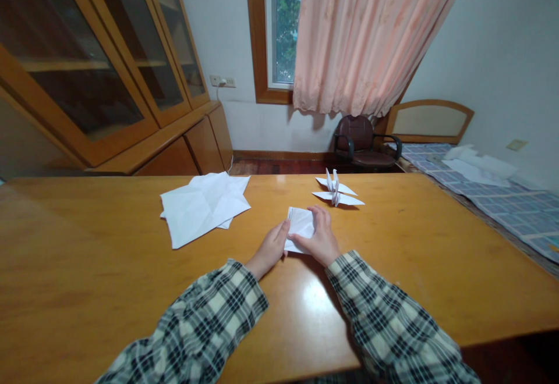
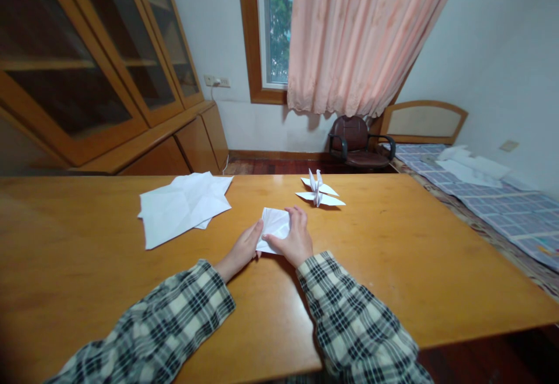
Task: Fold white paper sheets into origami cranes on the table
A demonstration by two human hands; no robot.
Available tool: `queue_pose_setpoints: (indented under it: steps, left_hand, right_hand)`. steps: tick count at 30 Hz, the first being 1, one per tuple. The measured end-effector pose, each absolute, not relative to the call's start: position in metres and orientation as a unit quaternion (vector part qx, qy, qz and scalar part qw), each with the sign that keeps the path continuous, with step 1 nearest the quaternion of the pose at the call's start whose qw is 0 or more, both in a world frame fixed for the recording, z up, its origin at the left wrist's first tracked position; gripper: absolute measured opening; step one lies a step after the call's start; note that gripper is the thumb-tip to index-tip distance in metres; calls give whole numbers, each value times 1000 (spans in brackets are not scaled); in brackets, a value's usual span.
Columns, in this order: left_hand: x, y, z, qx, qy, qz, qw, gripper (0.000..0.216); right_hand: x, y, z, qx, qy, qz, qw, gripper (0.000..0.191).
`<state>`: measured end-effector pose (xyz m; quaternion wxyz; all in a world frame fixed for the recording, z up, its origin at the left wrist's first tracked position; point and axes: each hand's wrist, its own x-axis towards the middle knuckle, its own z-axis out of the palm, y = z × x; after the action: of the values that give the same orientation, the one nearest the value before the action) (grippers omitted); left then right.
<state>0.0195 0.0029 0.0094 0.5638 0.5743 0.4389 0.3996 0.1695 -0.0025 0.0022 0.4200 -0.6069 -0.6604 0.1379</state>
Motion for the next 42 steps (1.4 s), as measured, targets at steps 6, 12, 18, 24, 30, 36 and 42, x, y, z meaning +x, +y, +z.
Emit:
queue_pose_setpoints:
  steps: [6,12,18,24,30,36,42]
  left_hand:
    - [19,3,9,558,439,404,576,56]
    - [17,3,11,551,439,397,588,53]
    - [17,3,13,545,439,389,599,52]
    - [16,8,9,544,395,390,629,48]
    - [15,12,4,556,354,389,644,49]
    - [15,14,0,558,344,393,645,52]
    - [14,16,0,559,339,386,650,52]
  right_hand:
    - [168,-3,4,-612,-647,145,432,74]
    - [168,-2,7,-615,-627,168,448,63]
    - [169,-1,6,-615,-611,177,467,60]
    - [176,4,5,-619,-567,187,510,41]
    - [182,9,3,-625,-530,227,526,32]
    - [186,11,4,-573,-540,273,552,31]
    - [195,15,5,-541,-570,269,556,31]
